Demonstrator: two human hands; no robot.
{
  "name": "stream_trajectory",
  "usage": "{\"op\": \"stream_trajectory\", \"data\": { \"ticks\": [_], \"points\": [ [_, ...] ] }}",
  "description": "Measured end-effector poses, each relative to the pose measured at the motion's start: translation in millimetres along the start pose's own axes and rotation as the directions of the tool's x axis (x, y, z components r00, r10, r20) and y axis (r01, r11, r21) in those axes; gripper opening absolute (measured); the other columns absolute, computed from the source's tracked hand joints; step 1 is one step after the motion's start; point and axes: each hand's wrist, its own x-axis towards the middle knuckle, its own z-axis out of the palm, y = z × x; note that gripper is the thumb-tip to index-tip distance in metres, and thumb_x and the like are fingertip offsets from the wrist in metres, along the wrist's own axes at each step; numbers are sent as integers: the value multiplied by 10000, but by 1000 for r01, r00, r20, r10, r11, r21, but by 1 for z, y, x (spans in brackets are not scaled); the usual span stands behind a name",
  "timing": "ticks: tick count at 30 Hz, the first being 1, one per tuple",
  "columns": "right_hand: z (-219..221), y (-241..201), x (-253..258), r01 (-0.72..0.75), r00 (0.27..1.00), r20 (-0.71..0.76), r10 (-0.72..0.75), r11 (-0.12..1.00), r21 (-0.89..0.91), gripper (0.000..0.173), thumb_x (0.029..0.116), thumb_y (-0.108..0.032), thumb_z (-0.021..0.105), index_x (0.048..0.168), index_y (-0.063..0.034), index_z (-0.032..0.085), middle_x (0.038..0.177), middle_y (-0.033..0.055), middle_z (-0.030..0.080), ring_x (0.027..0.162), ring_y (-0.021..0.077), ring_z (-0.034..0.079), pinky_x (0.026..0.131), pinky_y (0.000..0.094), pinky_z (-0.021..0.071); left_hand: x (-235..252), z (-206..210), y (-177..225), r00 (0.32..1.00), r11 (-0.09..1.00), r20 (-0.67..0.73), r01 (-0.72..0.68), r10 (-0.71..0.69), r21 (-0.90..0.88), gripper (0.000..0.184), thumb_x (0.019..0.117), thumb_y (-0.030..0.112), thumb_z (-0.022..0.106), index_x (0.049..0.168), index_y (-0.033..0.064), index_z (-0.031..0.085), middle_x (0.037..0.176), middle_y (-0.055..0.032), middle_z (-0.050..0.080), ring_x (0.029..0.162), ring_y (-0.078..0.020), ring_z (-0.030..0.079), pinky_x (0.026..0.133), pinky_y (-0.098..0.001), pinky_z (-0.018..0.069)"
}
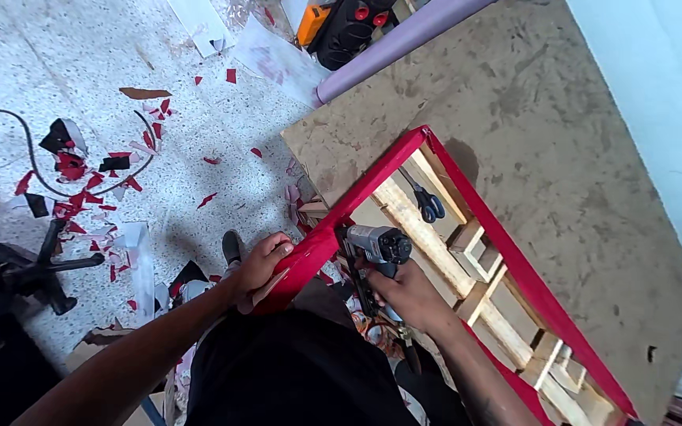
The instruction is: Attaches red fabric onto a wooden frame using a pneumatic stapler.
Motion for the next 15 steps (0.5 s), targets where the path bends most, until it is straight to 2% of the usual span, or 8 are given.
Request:
{"op": "stream_trajectory", "data": {
  "ticks": [2,5,8,10,12,15],
  "points": [
    [2,1,-1,3,1000,-6,-3,1000,13,207,953,-265,620,1096,-163,730,719,32,674,572,160,644,565,342,582,5,-1,-8,998,989,42,-39,45,-145,248,978,267,667,1087,52,612,776,-50,641,703,-138,630,668,-323,548],
    [6,0,-3,2,1000,-14,-2,999,43,185,951,-254,629,1081,-163,725,734,54,678,579,181,646,569,351,583,16,-15,-16,989,980,114,-68,90,-190,192,931,190,743,979,33,643,741,-55,646,665,-133,623,642,-312,545],
    [6,-1,-3,-8,1000,-20,9,999,33,186,950,-257,628,1077,-164,727,733,59,682,585,185,655,572,357,588,22,-29,-9,984,990,116,-128,134,-55,170,986,217,698,955,50,690,730,-46,640,650,-135,603,623,-308,533],
    [6,-1,-2,-8,1000,-17,9,1000,20,191,946,-268,632,1081,-175,730,734,55,683,589,187,658,574,362,591,17,-36,5,986,980,84,-154,144,124,209,1035,276,624,965,106,724,781,-3,680,702,-109,641,665,-316,562],
    [4,0,-2,1,1000,-20,-1,1000,20,190,946,-275,639,1082,-176,728,738,54,685,585,188,657,567,364,590,6,-31,17,984,943,33,-176,173,281,269,1064,335,554,949,159,721,785,39,676,707,-83,640,658,-332,565],
    [3,1,0,18,1000,-18,-18,1000,18,193,943,-265,633,1075,-173,739,719,44,682,571,179,652,556,355,589,-18,-8,30,993,937,-34,-94,112,338,275,1073,382,508,1063,167,679,881,25,670,797,-101,651,744,-367,581]
  ]
}}
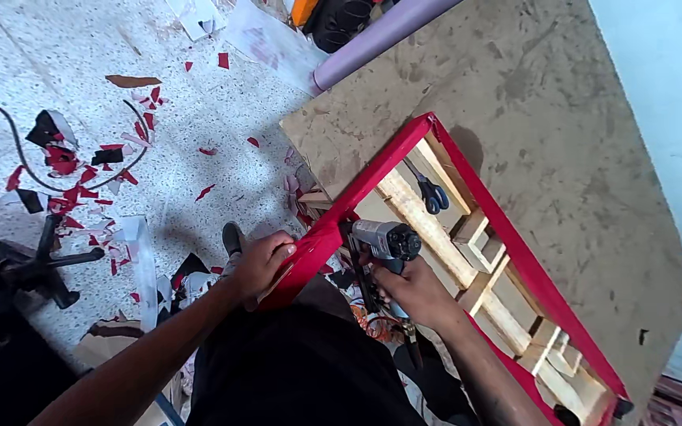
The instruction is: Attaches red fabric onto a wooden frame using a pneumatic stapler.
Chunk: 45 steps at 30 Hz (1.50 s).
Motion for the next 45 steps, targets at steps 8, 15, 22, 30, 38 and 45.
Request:
{"op": "stream_trajectory", "data": {
  "ticks": [8,15,22,30,38,45],
  "points": [
    [-8,0,2,-2,1000,29,3,1000,-30,200,938,-258,634,1086,-170,736,729,50,682,571,178,651,559,350,588,-4,17,8,978,974,-99,-170,185,149,208,1045,293,591,1029,155,746,847,56,711,748,-34,663,720,-272,592],
    [-3,-14,-5,8,1000,-6,-10,978,-209,241,924,-281,615,1126,-188,707,755,7,678,591,155,649,575,389,587,5,8,9,814,732,112,-566,570,380,223,1061,209,536,992,93,714,795,-25,691,746,-141,688,708,-332,593],
    [4,-13,-5,111,993,9,-115,926,-360,253,902,-264,613,1128,-198,703,834,-26,675,663,114,634,617,383,564,9,3,13,807,681,202,-580,555,447,270,1083,245,494,989,109,707,799,-22,687,742,-153,690,679,-342,587],
    [9,-18,-8,100,994,-2,-111,905,-414,249,883,-252,625,1111,-195,708,860,-23,678,730,109,641,670,387,559,6,4,7,847,774,134,-526,515,352,261,1076,269,520,1033,119,730,874,-16,727,801,-131,712,737,-335,603],
    [13,-16,-10,32,999,2,-32,951,-308,244,894,-287,621,1112,-216,706,793,-21,670,610,133,628,585,402,562,24,-32,33,824,715,545,-475,156,513,445,1089,423,398,854,130,635,643,-28,582,661,-221,642,612,-457,514],
    [16,-30,-18,50,999,17,-47,936,-350,270,896,-237,611,1146,-182,698,860,-6,682,678,129,637,632,387,558,29,-30,50,731,650,655,-594,190,474,355,1073,284,445,845,101,646,684,-52,609,704,-244,651,673,-461,525]
  ]
}}
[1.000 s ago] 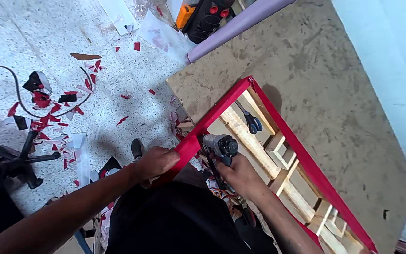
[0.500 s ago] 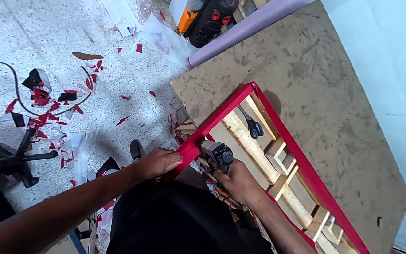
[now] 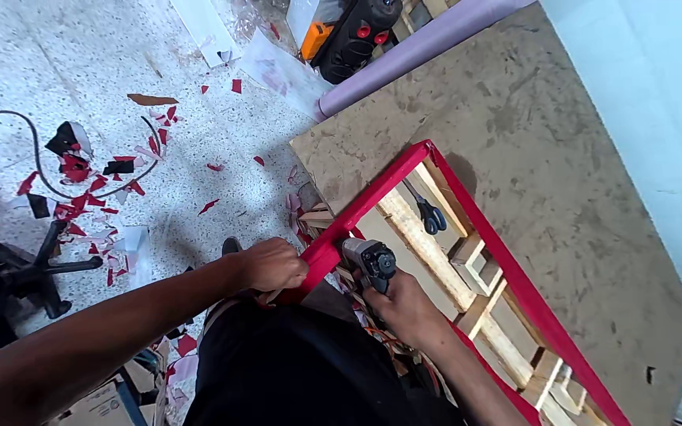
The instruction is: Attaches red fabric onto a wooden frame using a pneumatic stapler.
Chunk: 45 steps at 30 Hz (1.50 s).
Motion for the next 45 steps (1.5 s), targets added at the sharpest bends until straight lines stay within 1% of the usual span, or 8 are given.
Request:
{"op": "stream_trajectory", "data": {
  "ticks": [5,14,18,36,38,41,44,45],
  "points": [
    [6,-4,-4,34,999,13,-33,994,-105,273,898,-247,607,1140,-145,682,920,11,700,811,149,680,737,425,579,4,-12,12,993,998,106,37,-42,54,338,1077,259,450,884,84,667,730,-70,637,752,-268,674,689,-480,543],
    [21,-7,-15,118,993,-1,-119,987,-107,297,880,-219,615,1157,-153,698,965,16,708,850,128,683,767,390,581,-2,-12,26,987,987,84,126,-135,103,320,1086,267,451,943,90,676,760,-78,652,780,-277,682,713,-487,554],
    [18,-11,-24,145,987,-55,-149,987,-74,288,880,-223,615,1152,-179,698,921,-20,700,763,96,666,683,365,581,-3,-13,32,983,981,81,152,-162,121,291,1079,252,472,973,90,689,786,-85,665,815,-285,687,751,-489,559],
    [43,-29,-28,121,992,67,-109,972,-202,313,914,-259,622,1177,-93,658,972,47,705,903,168,692,827,413,575,-13,7,45,980,973,51,181,-190,146,229,1067,190,486,1061,87,690,861,-107,693,903,-312,692,878,-516,544],
    [44,-27,-29,117,992,60,-108,975,-190,322,908,-261,623,1185,-103,660,973,39,709,895,162,695,819,412,581,-23,16,39,990,990,-27,141,-140,24,273,1073,244,483,1026,81,696,922,-109,707,971,-302,689,911,-505,535],
    [44,-22,-29,112,993,51,-108,990,-88,295,878,-220,630,1155,-136,688,934,22,702,782,144,679,715,400,585,-50,34,15,936,900,-262,106,-233,-423,270,1010,295,628,895,51,634,980,-96,638,930,-225,645,835,-433,565],
    [46,-18,-33,84,994,66,-82,996,-24,275,886,-213,634,1148,-150,693,901,12,695,716,137,663,660,389,580,-66,53,-14,939,718,-199,67,-280,-693,341,965,287,712,1221,74,639,1160,-87,680,953,-187,684,860,-431,593],
    [46,-16,-32,83,994,73,-81,996,-23,265,892,-226,634,1142,-160,696,894,2,697,712,133,666,658,386,585,-68,57,-21,955,741,-184,53,-234,-669,320,981,290,698,1208,68,666,1098,-81,705,896,-171,690,829,-416,596]
  ]
}}
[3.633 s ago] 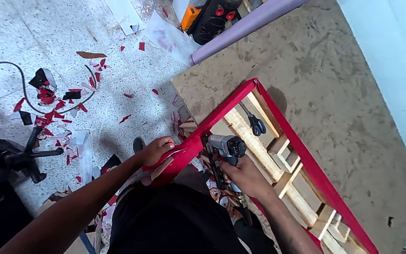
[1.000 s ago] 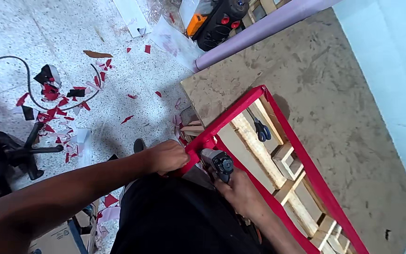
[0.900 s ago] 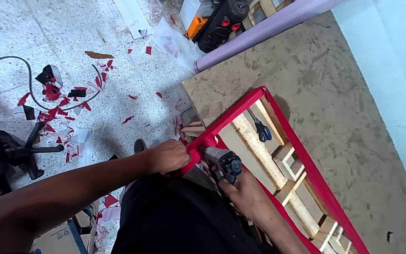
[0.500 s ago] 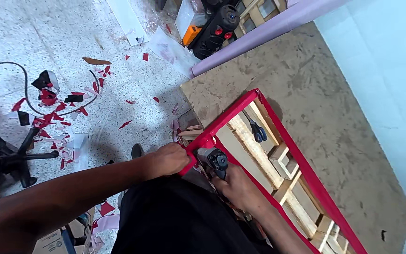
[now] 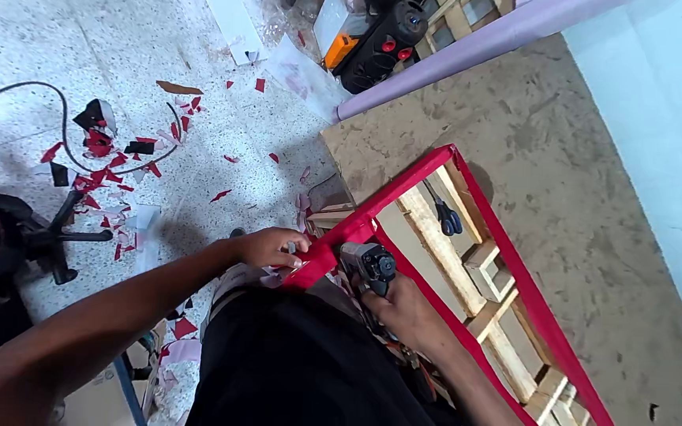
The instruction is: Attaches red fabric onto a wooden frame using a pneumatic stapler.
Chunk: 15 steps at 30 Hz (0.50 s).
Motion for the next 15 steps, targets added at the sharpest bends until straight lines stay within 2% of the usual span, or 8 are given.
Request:
{"op": "stream_trajectory", "data": {
  "ticks": [1,3,6,8,10,12,13,15],
  "points": [
    [0,2,1,-4,1000,8,4,1000,-2,262,895,-240,631,1139,-169,699,882,-4,698,701,132,664,651,388,583,1,-1,-4,999,996,26,-35,34,80,260,1004,304,667,1095,63,693,939,-62,708,793,-149,678,751,-390,589],
    [0,8,2,-14,1000,20,13,1000,10,260,897,-256,625,1131,-179,709,833,0,692,646,142,657,607,397,583,1,-5,5,991,938,107,-108,77,328,252,1052,289,570,959,80,675,860,-36,665,801,-159,647,771,-402,556],
    [-1,13,4,-23,1000,22,22,998,52,269,885,-257,618,1127,-187,713,802,1,693,609,147,657,580,394,590,-11,-1,45,992,774,126,-76,-6,629,251,1069,272,525,993,86,675,947,-65,685,886,-225,695,789,-460,583],
    [-1,18,3,-10,1000,25,8,996,83,267,886,-250,619,1128,-180,710,793,1,694,603,149,658,576,389,591,-25,10,53,998,744,22,26,-55,667,273,1087,301,479,1054,112,672,991,-53,689,909,-222,699,779,-463,584],
    [1,24,4,15,1000,23,-18,993,114,265,888,-247,623,1130,-181,709,802,0,699,605,149,660,578,389,594,-36,15,40,987,834,-116,156,-111,529,277,1085,325,461,1134,154,673,1081,-13,693,963,-174,693,817,-457,589],
    [0,34,5,38,999,22,-41,990,135,253,892,-249,631,1124,-185,708,809,0,703,606,154,663,578,389,597,-36,18,25,972,967,-144,205,-184,149,281,1053,326,565,1258,141,617,1171,-25,668,1002,-148,679,867,-433,596],
    [0,40,5,45,998,29,-50,988,146,251,893,-251,636,1126,-189,707,803,5,702,599,162,661,573,393,597,-34,24,19,979,987,-126,157,-161,-44,329,1014,269,653,1283,94,580,1153,-74,665,961,-171,698,826,-410,626],
    [-3,49,8,58,996,52,-66,986,156,245,893,-253,640,1121,-201,713,773,20,695,584,175,659,562,398,596,-25,30,5,983,968,-130,98,-131,-232,292,948,176,745,1164,39,604,998,-113,678,806,-194,698,706,-384,625]
  ]
}}
